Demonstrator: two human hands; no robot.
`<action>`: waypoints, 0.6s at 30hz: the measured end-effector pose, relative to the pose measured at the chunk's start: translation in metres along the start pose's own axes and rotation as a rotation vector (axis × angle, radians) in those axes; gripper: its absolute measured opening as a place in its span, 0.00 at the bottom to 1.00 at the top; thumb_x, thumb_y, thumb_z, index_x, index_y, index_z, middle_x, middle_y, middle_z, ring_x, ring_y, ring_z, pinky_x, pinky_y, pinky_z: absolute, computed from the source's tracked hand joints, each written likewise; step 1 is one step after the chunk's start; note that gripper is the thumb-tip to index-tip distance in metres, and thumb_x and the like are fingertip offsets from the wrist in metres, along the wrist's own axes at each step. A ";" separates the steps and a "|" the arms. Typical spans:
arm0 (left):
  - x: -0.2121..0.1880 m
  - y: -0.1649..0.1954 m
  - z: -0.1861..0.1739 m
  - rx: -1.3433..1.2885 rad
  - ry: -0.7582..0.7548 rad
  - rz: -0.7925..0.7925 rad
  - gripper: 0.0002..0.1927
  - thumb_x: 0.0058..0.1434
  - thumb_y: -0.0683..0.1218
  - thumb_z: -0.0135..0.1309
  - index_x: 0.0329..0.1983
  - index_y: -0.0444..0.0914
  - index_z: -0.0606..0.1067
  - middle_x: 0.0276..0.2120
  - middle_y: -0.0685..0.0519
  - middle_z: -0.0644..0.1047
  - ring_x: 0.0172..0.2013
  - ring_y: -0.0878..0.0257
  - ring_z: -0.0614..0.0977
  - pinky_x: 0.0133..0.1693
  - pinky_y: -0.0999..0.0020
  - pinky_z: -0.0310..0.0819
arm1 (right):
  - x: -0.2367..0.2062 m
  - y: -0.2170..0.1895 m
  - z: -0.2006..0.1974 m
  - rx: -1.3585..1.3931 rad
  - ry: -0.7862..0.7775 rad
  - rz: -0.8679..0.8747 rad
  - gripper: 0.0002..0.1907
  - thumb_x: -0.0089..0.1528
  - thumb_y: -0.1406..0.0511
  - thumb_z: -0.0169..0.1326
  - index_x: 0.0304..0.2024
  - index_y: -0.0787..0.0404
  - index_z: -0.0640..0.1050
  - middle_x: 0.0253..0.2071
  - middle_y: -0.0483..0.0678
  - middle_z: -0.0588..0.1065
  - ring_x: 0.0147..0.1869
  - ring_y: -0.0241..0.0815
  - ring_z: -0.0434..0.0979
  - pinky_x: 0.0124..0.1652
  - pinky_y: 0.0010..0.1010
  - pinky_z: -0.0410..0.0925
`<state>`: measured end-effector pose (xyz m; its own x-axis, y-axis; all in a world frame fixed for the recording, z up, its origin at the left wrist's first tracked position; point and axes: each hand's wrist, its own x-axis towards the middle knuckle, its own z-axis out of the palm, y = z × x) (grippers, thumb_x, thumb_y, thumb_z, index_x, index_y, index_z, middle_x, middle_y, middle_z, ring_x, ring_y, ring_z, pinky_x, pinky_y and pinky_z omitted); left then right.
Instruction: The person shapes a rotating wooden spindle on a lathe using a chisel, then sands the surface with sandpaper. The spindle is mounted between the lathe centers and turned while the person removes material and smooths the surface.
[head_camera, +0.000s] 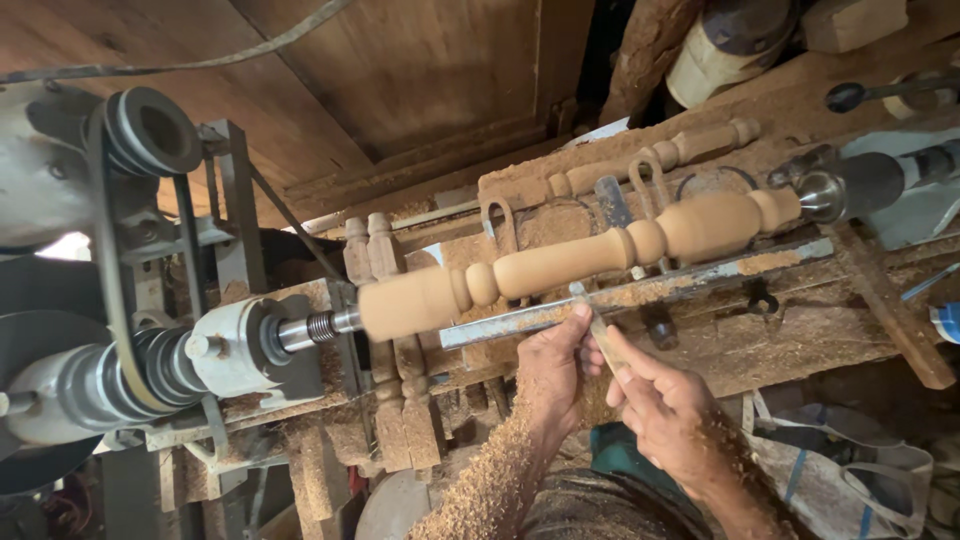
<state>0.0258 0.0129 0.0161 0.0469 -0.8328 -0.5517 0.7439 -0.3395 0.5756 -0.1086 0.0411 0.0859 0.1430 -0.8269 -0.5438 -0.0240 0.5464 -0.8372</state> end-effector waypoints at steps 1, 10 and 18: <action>-0.002 0.003 -0.001 0.001 -0.006 0.013 0.15 0.65 0.49 0.61 0.30 0.32 0.80 0.23 0.52 0.80 0.21 0.66 0.77 0.25 0.73 0.71 | -0.002 -0.001 0.004 -0.003 0.009 -0.017 0.27 0.66 0.67 0.47 0.69 0.50 0.71 0.29 0.43 0.71 0.19 0.28 0.57 0.13 0.20 0.52; -0.020 0.012 -0.017 0.020 0.041 0.020 0.15 0.65 0.49 0.61 0.29 0.33 0.80 0.22 0.53 0.79 0.21 0.67 0.76 0.26 0.74 0.70 | -0.009 0.020 0.013 0.091 -0.067 0.003 0.27 0.66 0.67 0.47 0.69 0.51 0.70 0.28 0.43 0.70 0.19 0.27 0.56 0.15 0.19 0.51; -0.006 -0.010 -0.005 0.053 0.016 -0.049 0.14 0.64 0.50 0.60 0.31 0.33 0.81 0.22 0.53 0.79 0.22 0.67 0.76 0.26 0.73 0.70 | -0.003 0.038 0.007 0.063 0.072 -0.085 0.26 0.67 0.67 0.47 0.69 0.52 0.71 0.30 0.43 0.70 0.22 0.27 0.57 0.18 0.19 0.54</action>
<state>0.0217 0.0238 0.0106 0.0220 -0.8079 -0.5889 0.7093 -0.4025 0.5786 -0.1029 0.0655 0.0563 0.0701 -0.8767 -0.4759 0.0477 0.4795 -0.8763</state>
